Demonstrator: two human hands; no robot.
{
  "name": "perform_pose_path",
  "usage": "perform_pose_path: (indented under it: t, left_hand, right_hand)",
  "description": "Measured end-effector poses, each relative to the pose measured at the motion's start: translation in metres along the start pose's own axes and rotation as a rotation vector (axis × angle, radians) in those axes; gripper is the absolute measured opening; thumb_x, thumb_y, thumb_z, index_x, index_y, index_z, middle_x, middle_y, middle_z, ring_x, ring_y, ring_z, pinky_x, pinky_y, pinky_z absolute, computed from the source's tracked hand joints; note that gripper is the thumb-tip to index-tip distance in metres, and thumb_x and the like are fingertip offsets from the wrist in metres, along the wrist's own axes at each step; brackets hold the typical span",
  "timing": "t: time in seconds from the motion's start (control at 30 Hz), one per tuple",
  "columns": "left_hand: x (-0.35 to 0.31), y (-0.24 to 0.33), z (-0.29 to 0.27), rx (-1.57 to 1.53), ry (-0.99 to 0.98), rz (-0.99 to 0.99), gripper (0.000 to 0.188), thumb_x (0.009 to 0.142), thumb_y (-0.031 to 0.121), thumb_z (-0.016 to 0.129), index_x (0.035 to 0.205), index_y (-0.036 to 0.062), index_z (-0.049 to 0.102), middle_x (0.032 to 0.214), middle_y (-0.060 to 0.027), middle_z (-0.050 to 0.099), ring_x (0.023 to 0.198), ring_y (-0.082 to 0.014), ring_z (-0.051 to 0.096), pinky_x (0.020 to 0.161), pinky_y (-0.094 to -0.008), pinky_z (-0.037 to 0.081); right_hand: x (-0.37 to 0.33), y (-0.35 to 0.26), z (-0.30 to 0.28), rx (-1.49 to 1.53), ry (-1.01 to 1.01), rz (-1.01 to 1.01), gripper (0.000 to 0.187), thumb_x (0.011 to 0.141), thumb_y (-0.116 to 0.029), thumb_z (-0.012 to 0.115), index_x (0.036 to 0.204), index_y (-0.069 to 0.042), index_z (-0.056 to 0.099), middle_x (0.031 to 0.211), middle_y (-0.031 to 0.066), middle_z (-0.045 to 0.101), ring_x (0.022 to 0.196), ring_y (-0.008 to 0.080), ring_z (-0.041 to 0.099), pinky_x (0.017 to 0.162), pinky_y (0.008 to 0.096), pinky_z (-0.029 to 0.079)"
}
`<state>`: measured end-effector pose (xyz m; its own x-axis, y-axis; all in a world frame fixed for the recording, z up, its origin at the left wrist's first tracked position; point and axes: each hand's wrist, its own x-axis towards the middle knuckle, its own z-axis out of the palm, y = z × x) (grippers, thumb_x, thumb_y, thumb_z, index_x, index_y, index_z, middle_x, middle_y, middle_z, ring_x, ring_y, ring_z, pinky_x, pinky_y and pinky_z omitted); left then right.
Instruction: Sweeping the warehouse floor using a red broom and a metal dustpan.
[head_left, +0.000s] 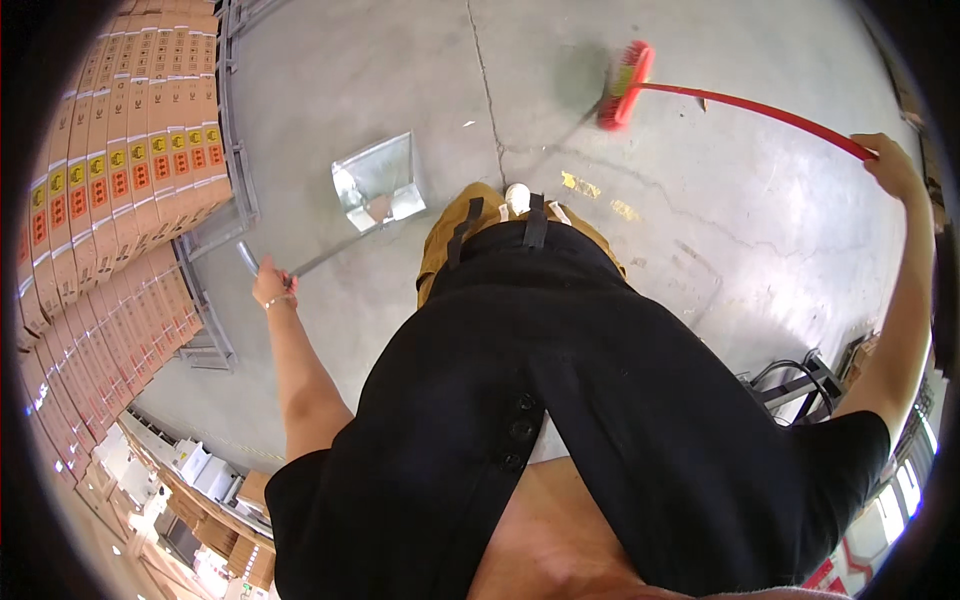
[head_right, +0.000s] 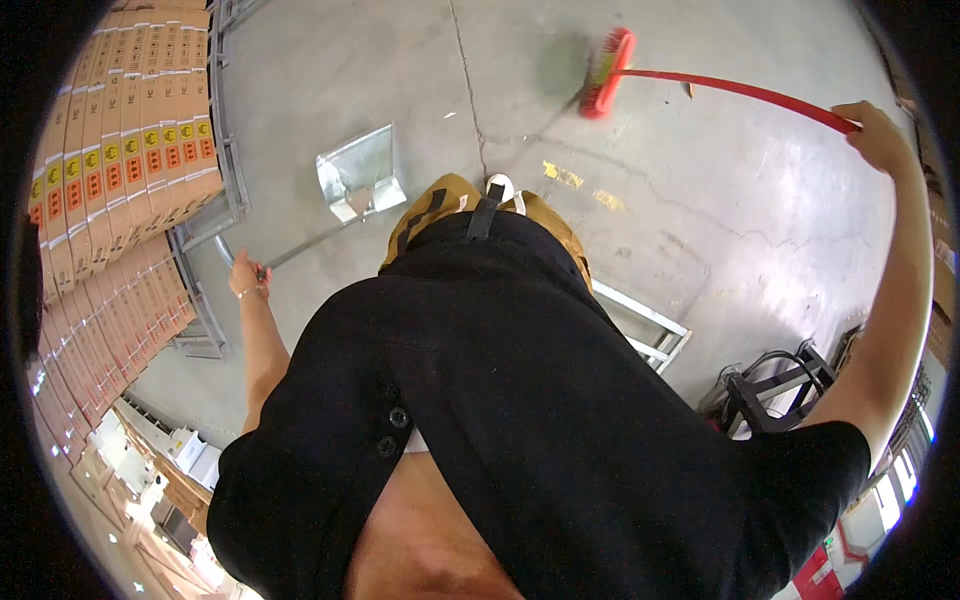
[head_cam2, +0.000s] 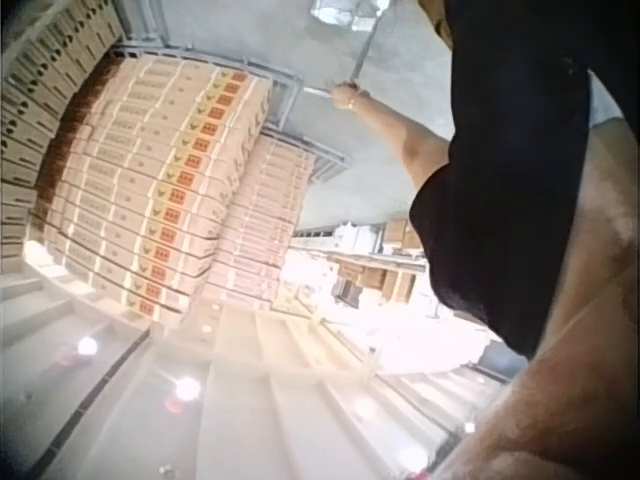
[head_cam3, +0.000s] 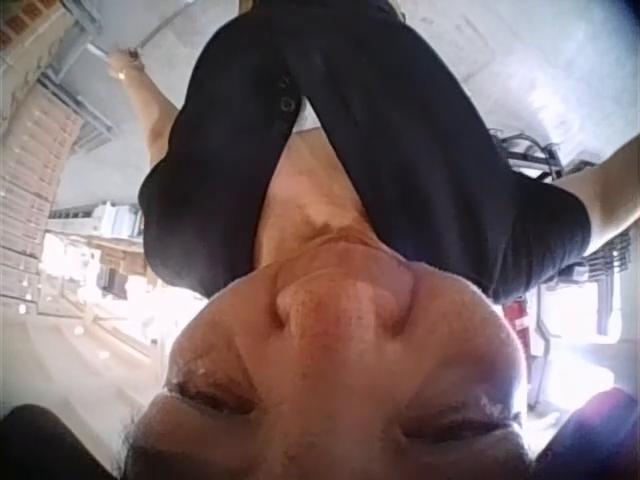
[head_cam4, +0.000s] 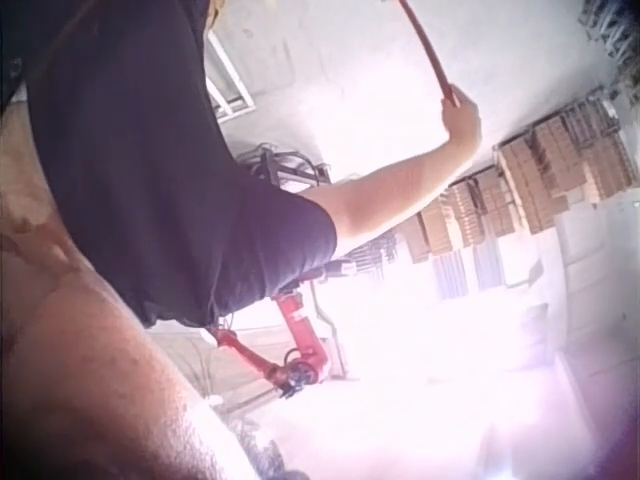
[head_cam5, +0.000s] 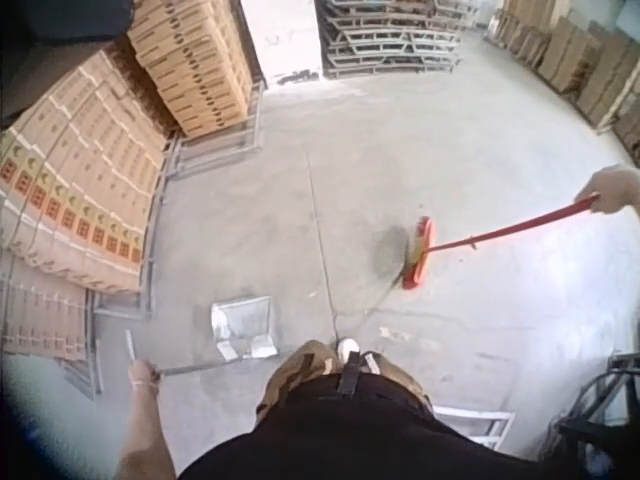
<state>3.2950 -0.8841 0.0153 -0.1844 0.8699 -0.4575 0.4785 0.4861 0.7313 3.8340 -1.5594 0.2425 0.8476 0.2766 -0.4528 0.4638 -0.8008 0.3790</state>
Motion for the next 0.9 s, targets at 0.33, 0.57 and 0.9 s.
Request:
perform_pose_path:
  t: [0.33,0.57,0.9]
  left_hand:
    - [0.000,0.073,0.021,-0.018,-0.015,0.131,0.028,0.072,0.026,0.060,0.069,0.0017,0.046,0.057,-0.0067,0.044,0.051,-0.0193,0.045,0.040,-0.0318,0.040]
    - [-0.013,0.089,0.003,-0.104,-0.051,0.130,0.024,0.074,0.027,0.058,0.069,0.0071,0.046,0.054,-0.0020,0.036,0.051,-0.0162,0.043,0.041,-0.0317,0.038]
    - [-0.008,0.091,-0.012,-0.047,-0.078,0.134,0.034,0.076,0.030,0.057,0.057,0.0091,0.039,0.049,-0.0013,0.034,0.048,-0.0152,0.042,0.038,-0.0307,0.035]
  right_hand:
    - [-0.022,-0.065,-0.039,0.147,0.014,0.032,0.026,0.084,-0.008,0.049,0.109,-0.005,0.055,0.104,0.0114,0.056,0.095,0.0224,0.054,0.081,0.0291,0.044]
    - [0.017,-0.171,0.027,0.445,-0.071,-0.204,0.027,0.083,-0.016,0.048,0.109,-0.014,0.055,0.093,0.0105,0.061,0.082,0.0277,0.056,0.077,0.0344,0.043]
    - [0.053,-0.195,0.087,0.297,-0.286,-0.262,0.033,0.081,-0.017,0.046,0.112,-0.025,0.053,0.093,0.0055,0.059,0.086,0.0234,0.055,0.076,0.0339,0.043]
